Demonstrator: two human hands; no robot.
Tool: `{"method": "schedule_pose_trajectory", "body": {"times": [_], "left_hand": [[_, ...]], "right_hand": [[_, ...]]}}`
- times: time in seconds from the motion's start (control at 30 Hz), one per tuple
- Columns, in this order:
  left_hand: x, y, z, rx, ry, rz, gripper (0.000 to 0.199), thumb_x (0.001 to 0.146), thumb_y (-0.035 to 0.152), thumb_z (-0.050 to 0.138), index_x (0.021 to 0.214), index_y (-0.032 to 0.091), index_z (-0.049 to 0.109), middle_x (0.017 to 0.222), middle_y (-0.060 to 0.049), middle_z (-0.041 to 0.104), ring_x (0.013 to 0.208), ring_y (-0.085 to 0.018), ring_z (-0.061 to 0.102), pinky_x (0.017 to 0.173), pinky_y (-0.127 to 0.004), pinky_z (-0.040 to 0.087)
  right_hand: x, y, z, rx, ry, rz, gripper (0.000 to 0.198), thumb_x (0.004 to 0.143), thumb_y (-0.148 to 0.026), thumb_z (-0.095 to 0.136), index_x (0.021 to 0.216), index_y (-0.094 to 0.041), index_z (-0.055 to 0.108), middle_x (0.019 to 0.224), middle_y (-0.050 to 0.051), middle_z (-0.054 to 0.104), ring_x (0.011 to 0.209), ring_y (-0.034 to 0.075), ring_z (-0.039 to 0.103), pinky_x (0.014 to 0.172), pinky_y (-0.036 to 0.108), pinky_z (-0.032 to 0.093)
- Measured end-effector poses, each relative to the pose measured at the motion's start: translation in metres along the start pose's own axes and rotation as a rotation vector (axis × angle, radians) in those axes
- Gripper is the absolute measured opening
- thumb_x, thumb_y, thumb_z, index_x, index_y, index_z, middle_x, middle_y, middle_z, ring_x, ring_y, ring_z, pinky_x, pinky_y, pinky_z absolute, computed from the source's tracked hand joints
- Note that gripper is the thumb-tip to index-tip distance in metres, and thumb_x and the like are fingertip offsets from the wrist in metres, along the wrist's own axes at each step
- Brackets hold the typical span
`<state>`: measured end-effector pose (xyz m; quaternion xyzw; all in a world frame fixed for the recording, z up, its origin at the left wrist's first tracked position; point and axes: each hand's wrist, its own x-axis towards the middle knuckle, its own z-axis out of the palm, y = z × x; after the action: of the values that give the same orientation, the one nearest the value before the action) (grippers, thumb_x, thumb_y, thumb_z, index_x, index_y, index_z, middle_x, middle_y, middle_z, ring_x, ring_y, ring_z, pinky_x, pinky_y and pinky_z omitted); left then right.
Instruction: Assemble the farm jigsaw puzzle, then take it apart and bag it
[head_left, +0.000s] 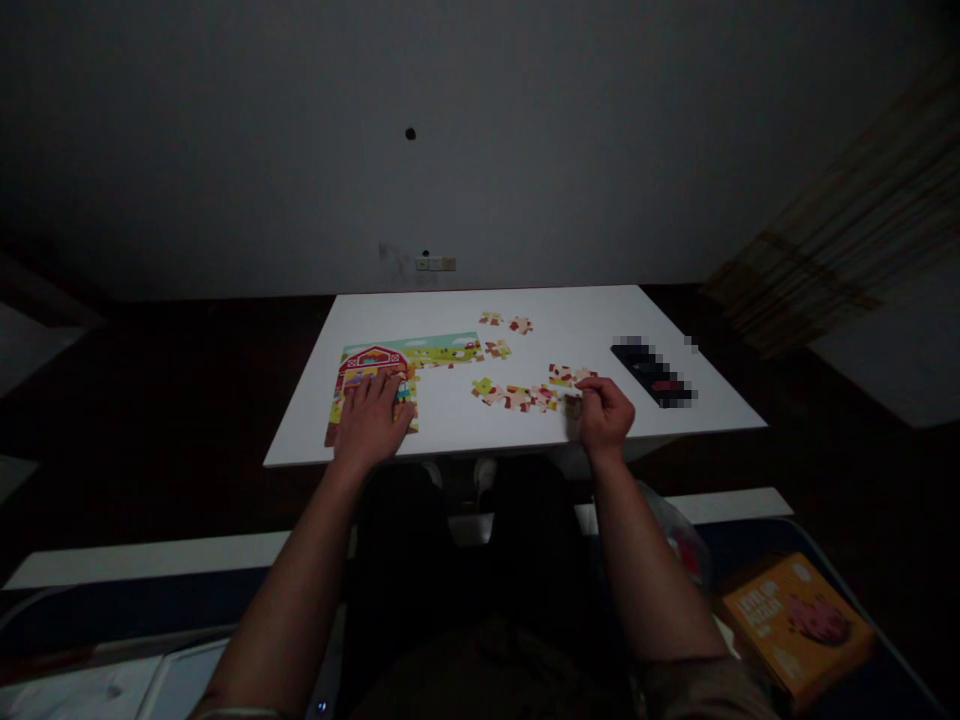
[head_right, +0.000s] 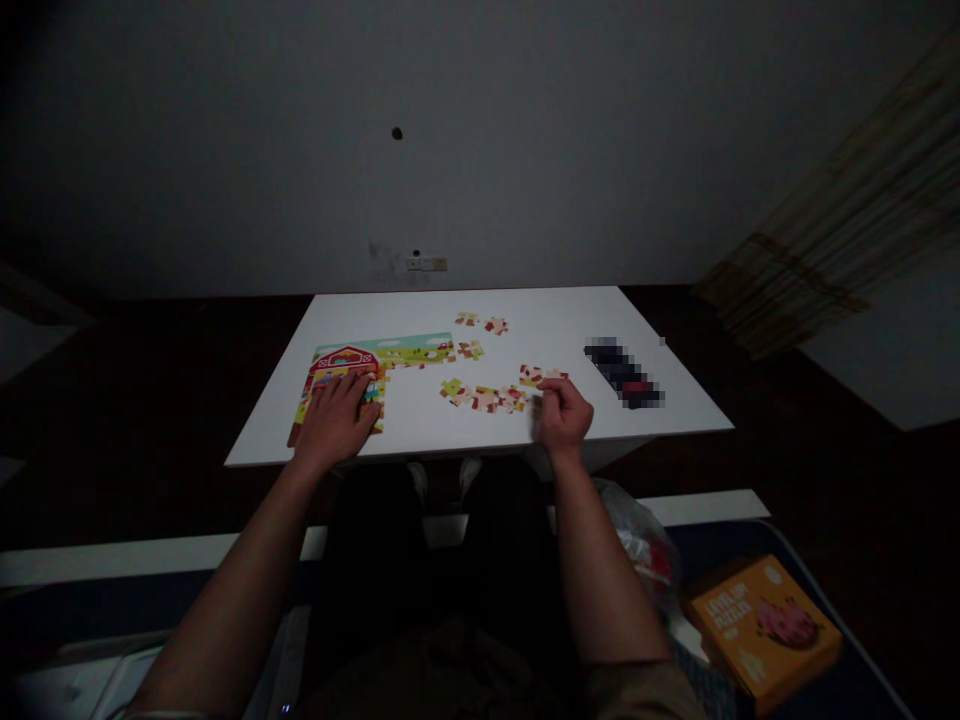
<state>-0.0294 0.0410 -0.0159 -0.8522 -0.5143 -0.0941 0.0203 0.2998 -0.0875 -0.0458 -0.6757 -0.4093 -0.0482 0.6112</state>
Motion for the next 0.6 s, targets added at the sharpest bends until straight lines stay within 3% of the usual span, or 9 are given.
{"method": "schedule_pose_trajectory", "body": {"times": [0.1,0.17,0.27,0.43,0.6], "left_hand": [[-0.001,0.0,0.0,-0.006,0.01,0.01,0.053,0.094,0.043,0.034,0.144,0.027,0.034,0.153,-0.004,0.029,0.138,-0.032,0.03,0.113,-0.052,0.021],[-0.001,0.0,0.001,-0.008,0.023,0.021,0.052,0.094,0.043,0.034,0.143,0.027,0.034,0.153,-0.004,0.03,0.138,-0.032,0.03,0.113,-0.052,0.022],[-0.001,0.0,0.002,-0.013,0.041,0.035,0.052,0.094,0.043,0.035,0.143,0.027,0.036,0.153,-0.005,0.031,0.137,-0.032,0.03,0.112,-0.052,0.022],[-0.002,-0.002,0.003,-0.029,0.046,0.04,0.052,0.093,0.042,0.036,0.143,0.027,0.036,0.152,-0.005,0.032,0.137,-0.032,0.03,0.112,-0.052,0.023],[-0.004,-0.003,0.001,-0.041,0.034,0.035,0.053,0.093,0.042,0.036,0.143,0.027,0.034,0.152,-0.004,0.032,0.138,-0.032,0.03,0.112,-0.051,0.023]], "right_hand": [[0.002,0.0,0.0,0.033,0.035,0.037,0.017,0.078,-0.024,0.045,0.074,-0.024,0.062,0.078,0.002,0.064,0.077,0.019,0.062,0.072,0.034,0.05],[0.003,0.001,0.0,-0.007,-0.014,0.035,0.018,0.079,-0.025,0.044,0.076,-0.022,0.062,0.079,0.003,0.065,0.075,0.019,0.062,0.071,0.034,0.05],[0.001,-0.003,0.003,-0.174,-0.173,-0.04,0.021,0.081,-0.025,0.044,0.087,-0.021,0.065,0.085,0.005,0.067,0.078,0.021,0.061,0.076,0.037,0.048],[-0.007,-0.038,0.019,-0.462,-0.489,-0.291,0.022,0.083,-0.032,0.053,0.097,-0.024,0.067,0.102,0.01,0.064,0.105,0.03,0.052,0.097,0.046,0.037],[-0.014,-0.069,0.047,-0.563,-0.637,-0.3,0.038,0.078,-0.046,0.062,0.109,-0.023,0.066,0.126,0.013,0.053,0.119,0.036,0.04,0.102,0.051,0.03]]}}
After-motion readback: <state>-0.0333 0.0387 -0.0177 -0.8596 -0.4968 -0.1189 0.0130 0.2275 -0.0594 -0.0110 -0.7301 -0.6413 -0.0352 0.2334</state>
